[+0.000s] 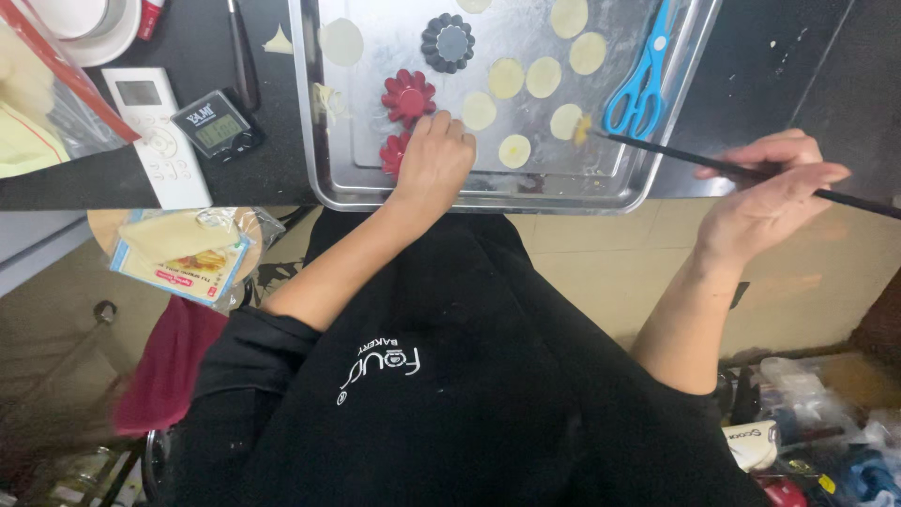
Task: The person separates small circular dough pieces from a sheet and places them on a metal tray. They use a brush to apply a liquid to the dough circles, then press each into a flower-shaped mold, remove the shaped dough, and repeat the process with additional pieces.
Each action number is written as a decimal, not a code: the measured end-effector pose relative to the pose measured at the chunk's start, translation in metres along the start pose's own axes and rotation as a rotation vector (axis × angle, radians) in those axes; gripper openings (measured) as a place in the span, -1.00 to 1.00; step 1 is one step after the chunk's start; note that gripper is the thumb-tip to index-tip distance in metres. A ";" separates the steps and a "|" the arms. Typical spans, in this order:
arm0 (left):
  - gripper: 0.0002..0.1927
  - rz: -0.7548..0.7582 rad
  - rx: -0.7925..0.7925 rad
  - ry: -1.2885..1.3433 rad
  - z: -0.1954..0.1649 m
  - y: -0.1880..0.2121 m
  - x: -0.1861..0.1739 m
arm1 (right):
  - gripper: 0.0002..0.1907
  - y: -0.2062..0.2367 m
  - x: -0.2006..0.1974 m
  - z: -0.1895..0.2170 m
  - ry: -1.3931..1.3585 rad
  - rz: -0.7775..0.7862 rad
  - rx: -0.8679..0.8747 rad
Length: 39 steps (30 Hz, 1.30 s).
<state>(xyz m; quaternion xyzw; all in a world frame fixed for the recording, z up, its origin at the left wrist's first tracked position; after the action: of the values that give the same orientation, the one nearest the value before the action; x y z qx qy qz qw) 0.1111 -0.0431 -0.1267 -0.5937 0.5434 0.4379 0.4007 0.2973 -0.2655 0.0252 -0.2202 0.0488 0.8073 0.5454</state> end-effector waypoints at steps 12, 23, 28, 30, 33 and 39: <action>-0.82 -0.325 -0.079 0.330 0.034 0.035 -0.068 | -0.61 0.044 0.075 -0.017 0.062 0.163 0.097; -0.82 -0.350 -0.160 0.372 0.052 0.039 -0.079 | -0.63 0.048 0.074 -0.028 -0.022 0.106 0.197; -0.83 -0.339 -0.104 0.381 0.050 0.025 -0.065 | -0.64 0.044 0.078 -0.050 -0.009 0.166 0.261; -0.86 -0.329 -0.091 0.368 0.047 0.013 -0.053 | -0.61 0.031 0.053 -0.056 -0.114 0.042 0.313; -0.93 -0.130 -0.010 0.273 0.028 -0.022 -0.021 | -0.74 0.012 0.026 -0.058 -0.256 -0.013 0.344; -0.80 -0.111 -0.111 0.182 0.024 -0.058 -0.019 | -0.75 -0.035 0.064 0.005 -0.278 0.031 -0.048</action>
<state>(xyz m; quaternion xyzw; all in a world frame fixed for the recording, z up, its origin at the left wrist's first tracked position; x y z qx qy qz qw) 0.1668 -0.0090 -0.1154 -0.6814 0.5185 0.3889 0.3399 0.3081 -0.1953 0.0091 -0.1184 -0.0430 0.8392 0.5290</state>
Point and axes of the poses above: each hand's wrist, its own y-axis away from the middle knuckle, its own x-axis out of the palm, z = x × y, the point moved 7 cm from there along -y, towards the middle knuckle, and after that the axes turned 4 degrees about x, right-handed, at the moved point
